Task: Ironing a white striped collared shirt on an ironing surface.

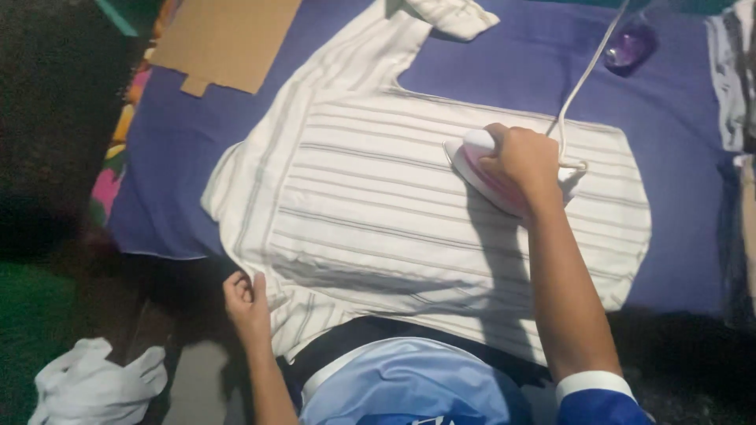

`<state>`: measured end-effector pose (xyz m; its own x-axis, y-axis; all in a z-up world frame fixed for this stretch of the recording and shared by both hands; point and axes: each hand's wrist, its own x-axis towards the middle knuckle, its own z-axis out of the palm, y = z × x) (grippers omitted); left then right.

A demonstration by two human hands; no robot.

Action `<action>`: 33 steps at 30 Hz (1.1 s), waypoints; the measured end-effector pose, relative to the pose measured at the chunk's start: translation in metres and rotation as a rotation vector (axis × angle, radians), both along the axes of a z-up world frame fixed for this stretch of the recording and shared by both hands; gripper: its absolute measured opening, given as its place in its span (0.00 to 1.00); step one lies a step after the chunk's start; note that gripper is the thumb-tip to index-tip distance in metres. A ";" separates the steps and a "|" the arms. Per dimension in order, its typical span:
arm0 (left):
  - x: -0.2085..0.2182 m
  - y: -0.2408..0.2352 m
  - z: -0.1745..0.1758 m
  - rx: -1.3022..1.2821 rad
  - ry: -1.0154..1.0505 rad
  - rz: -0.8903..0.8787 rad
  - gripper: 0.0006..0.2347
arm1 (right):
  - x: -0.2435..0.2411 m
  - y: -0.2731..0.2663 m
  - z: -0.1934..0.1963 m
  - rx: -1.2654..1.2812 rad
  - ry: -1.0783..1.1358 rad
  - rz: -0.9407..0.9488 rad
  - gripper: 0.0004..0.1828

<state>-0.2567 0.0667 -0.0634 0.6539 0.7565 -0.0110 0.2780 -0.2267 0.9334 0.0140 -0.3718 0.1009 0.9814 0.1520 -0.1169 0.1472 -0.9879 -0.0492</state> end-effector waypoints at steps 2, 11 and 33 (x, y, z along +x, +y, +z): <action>0.000 -0.006 0.012 0.005 0.019 -0.007 0.25 | -0.018 -0.035 -0.003 0.006 -0.031 -0.092 0.30; -0.022 0.024 -0.016 0.127 0.535 -0.122 0.27 | -0.041 -0.159 0.013 0.270 -0.580 -0.273 0.28; -0.060 0.048 -0.130 -0.782 -0.073 -0.157 0.13 | -0.072 -0.271 -0.087 0.468 -1.056 -0.568 0.53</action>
<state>-0.3168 0.1146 -0.1932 0.7717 0.4458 -0.4535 0.2297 0.4696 0.8525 -0.0583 -0.6427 0.0142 0.5052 -0.4998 0.7035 -0.1062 -0.8450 -0.5241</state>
